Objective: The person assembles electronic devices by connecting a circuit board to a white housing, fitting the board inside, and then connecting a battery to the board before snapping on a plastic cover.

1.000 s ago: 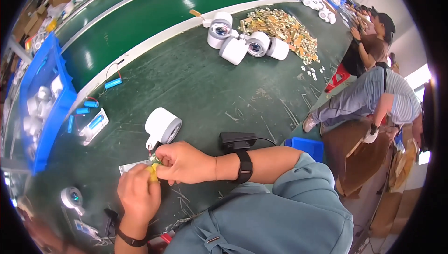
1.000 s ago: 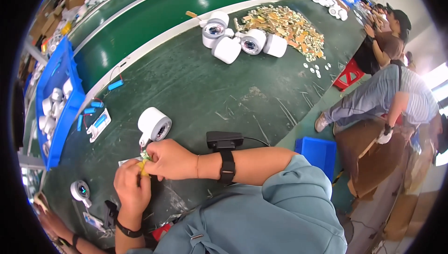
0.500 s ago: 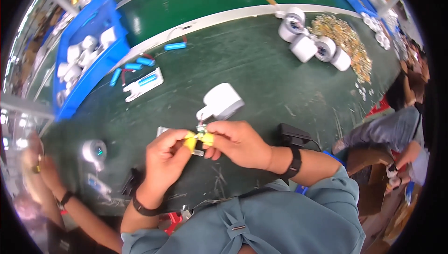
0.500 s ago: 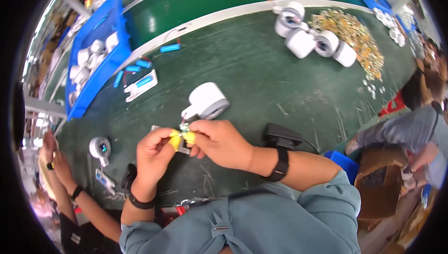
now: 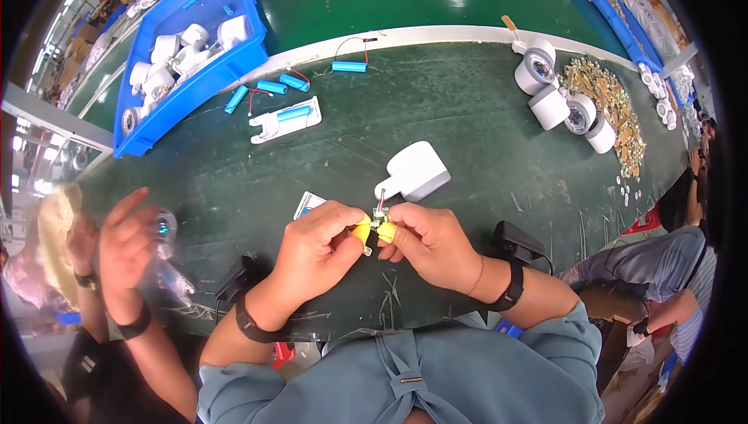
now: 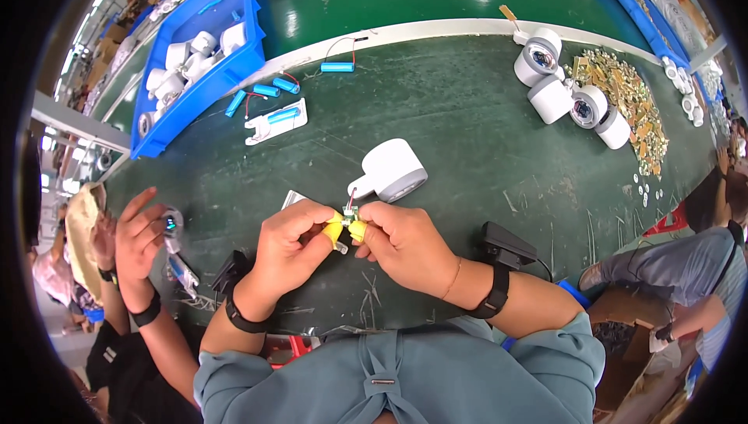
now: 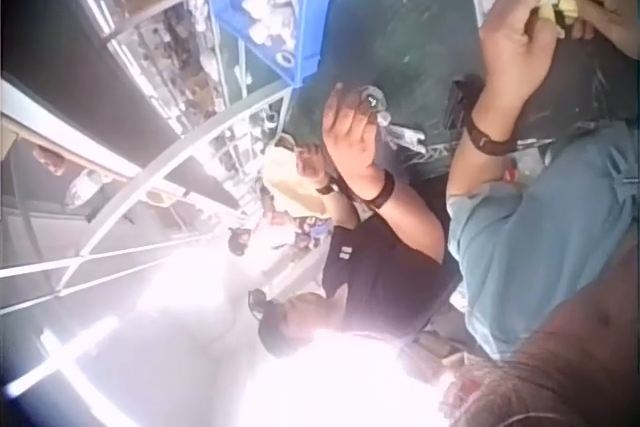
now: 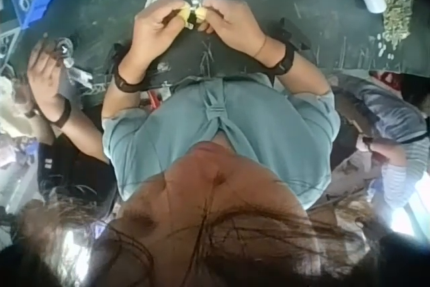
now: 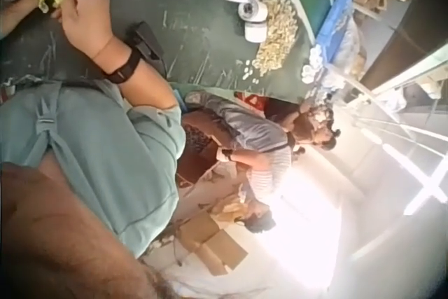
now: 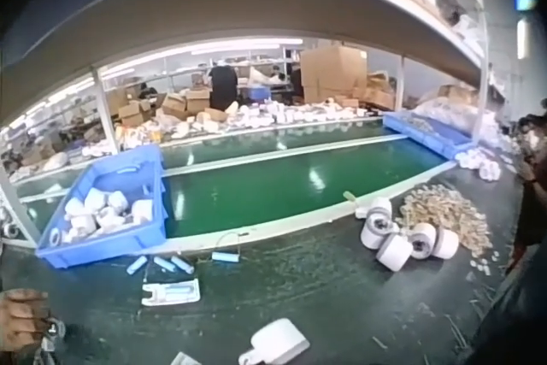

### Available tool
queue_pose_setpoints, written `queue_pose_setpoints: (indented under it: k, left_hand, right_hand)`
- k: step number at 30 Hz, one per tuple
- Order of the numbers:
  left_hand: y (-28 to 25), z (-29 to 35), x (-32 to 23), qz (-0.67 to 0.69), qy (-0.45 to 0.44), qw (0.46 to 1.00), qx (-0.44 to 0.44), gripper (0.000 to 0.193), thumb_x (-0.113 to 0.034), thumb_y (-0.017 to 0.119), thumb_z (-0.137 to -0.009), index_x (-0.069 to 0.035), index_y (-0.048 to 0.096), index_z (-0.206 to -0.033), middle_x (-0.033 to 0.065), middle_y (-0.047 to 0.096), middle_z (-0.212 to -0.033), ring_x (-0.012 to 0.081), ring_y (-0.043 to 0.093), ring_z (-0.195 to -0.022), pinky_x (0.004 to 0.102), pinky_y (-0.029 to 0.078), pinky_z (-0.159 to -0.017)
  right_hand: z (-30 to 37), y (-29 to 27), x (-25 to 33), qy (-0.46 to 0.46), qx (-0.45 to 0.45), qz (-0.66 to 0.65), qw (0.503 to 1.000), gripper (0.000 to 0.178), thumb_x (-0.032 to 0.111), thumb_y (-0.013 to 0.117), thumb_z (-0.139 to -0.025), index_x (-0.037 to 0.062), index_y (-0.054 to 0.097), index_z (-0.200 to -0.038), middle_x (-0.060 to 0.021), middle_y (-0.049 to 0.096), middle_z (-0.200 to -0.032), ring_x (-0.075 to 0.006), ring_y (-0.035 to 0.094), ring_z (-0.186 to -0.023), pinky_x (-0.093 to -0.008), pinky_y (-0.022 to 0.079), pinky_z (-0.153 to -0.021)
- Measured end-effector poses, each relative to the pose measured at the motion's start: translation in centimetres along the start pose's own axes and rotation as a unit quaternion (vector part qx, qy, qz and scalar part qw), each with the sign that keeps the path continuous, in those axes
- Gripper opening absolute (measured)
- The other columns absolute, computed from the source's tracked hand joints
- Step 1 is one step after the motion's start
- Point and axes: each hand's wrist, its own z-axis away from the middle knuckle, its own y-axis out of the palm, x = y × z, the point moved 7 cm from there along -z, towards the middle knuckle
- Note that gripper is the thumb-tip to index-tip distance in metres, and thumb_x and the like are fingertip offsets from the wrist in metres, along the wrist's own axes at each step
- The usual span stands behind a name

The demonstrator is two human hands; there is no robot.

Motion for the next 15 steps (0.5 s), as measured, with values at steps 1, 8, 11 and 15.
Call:
queue_pose_setpoints:
  k: [1,8,11,15]
  left_hand:
    - [0.1,0.0,0.4,0.023,-0.029,0.999,0.02,0.022,0.012,0.059,-0.081,0.002,0.065,-0.1,0.0038,0.063,-0.088,0.0054,0.056,-0.069,0.0205,0.045,-0.058]
    - [-0.2,-0.2,0.5,0.024,-0.005,0.998,0.06,0.024,0.006,0.063,-0.079,-0.002,0.066,-0.101,0.0066,0.062,-0.081,0.0161,0.06,-0.066,0.0286,0.048,-0.057]
    - [-0.4,-0.5,-0.4,-0.02,0.067,0.995,0.066,0.024,0.005,0.064,-0.076,-0.003,0.065,-0.099,0.008,0.061,-0.08,0.0196,0.061,-0.066,0.0297,0.048,-0.058]
    - [-0.6,-0.6,-0.5,-0.009,0.055,0.994,0.095,0.025,0.01,0.061,-0.075,-0.001,0.065,-0.098,0.0076,0.061,-0.079,0.0183,0.061,-0.067,0.0287,0.047,-0.059]
  right_hand:
    - [0.1,0.0,0.2,-0.016,-0.007,0.018,1.0,0.011,0.002,0.049,-0.096,-0.0028,0.057,-0.102,-0.0111,0.068,-0.084,-0.016,0.071,-0.072,-0.0281,0.056,-0.062]
    - [0.2,0.3,0.3,-0.032,0.023,0.108,0.993,0.012,0.004,0.053,-0.099,-0.004,0.06,-0.105,-0.0088,0.068,-0.085,-0.0124,0.069,-0.074,-0.0253,0.057,-0.064]
    - [0.1,0.6,0.4,-0.029,0.038,0.107,0.993,0.012,0.004,0.053,-0.099,-0.0036,0.06,-0.105,-0.0084,0.068,-0.085,-0.0122,0.069,-0.074,-0.0252,0.057,-0.064]
    - [0.1,0.9,-0.1,0.014,0.06,0.041,0.997,0.013,0.005,0.052,-0.099,-0.0029,0.061,-0.105,-0.0071,0.069,-0.085,-0.012,0.069,-0.075,-0.025,0.057,-0.064]
